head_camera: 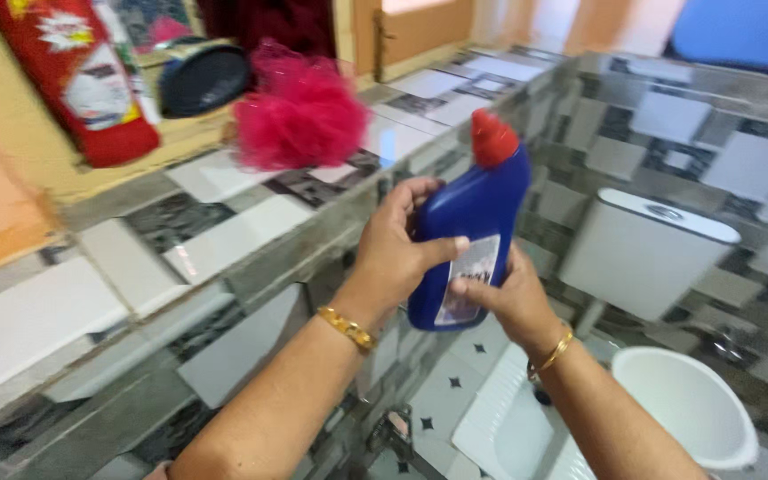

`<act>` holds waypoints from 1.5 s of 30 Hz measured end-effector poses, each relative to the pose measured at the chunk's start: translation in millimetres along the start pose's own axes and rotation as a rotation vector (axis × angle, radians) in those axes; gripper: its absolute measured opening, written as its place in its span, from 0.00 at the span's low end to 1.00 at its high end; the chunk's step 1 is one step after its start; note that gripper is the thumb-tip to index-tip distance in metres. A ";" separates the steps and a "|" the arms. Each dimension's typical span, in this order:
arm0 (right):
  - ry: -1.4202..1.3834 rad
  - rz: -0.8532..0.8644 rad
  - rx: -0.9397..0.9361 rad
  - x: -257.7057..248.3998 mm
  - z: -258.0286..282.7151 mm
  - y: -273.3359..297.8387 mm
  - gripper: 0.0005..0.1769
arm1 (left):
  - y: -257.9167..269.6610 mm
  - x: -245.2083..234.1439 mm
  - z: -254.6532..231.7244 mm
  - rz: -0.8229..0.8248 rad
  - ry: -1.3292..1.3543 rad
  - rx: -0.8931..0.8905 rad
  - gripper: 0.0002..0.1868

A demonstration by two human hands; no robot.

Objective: The person wipes bathroom wall tiles with a pink sponge, applies blue liquid cleaner from a bottle into a squat toilet, and continues wiping the tiled ledge.

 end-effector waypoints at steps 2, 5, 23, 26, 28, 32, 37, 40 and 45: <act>0.058 -0.027 0.034 -17.5 -12.8 26.6 0.35 | 4.3 19.5 9.6 0.125 0.150 -0.064 0.34; 0.003 -0.012 0.073 -32.2 -29.3 57.4 0.38 | 3.4 55.0 8.9 0.263 0.353 -0.033 0.33; 0.525 -0.229 0.008 -218.7 -46.5 97.9 0.39 | -30.7 210.7 89.8 0.160 -0.208 0.042 0.20; 0.325 -0.154 0.057 -236.5 -47.1 105.8 0.42 | -20.2 231.7 52.6 0.228 -0.389 0.420 0.23; 0.344 -0.146 0.122 -250.0 -45.4 109.4 0.43 | -8.9 246.9 33.6 0.305 -0.525 0.660 0.23; 0.420 -0.134 0.158 -270.7 -39.3 113.4 0.42 | -1.2 277.5 34.9 0.507 -0.804 0.863 0.23; 0.587 -0.162 0.191 -288.8 -44.2 111.8 0.40 | -10.8 297.3 65.0 0.573 -1.073 0.916 0.15; 0.692 -0.171 0.224 -297.9 -50.3 111.8 0.40 | -22.1 301.1 86.9 0.698 -1.092 0.766 0.11; 0.634 -0.151 0.274 -304.4 -65.7 115.9 0.42 | -37.0 301.4 112.7 0.901 -0.949 0.365 0.12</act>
Point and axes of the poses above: each hand's wrist, its own y-axis away from the middle knuckle, its own x-axis out of the palm, z = x × y, the point moved 9 cm from there along -y, towards the middle knuckle, and after that the axes turned 2 degrees about -y, right-handed, at the moved point
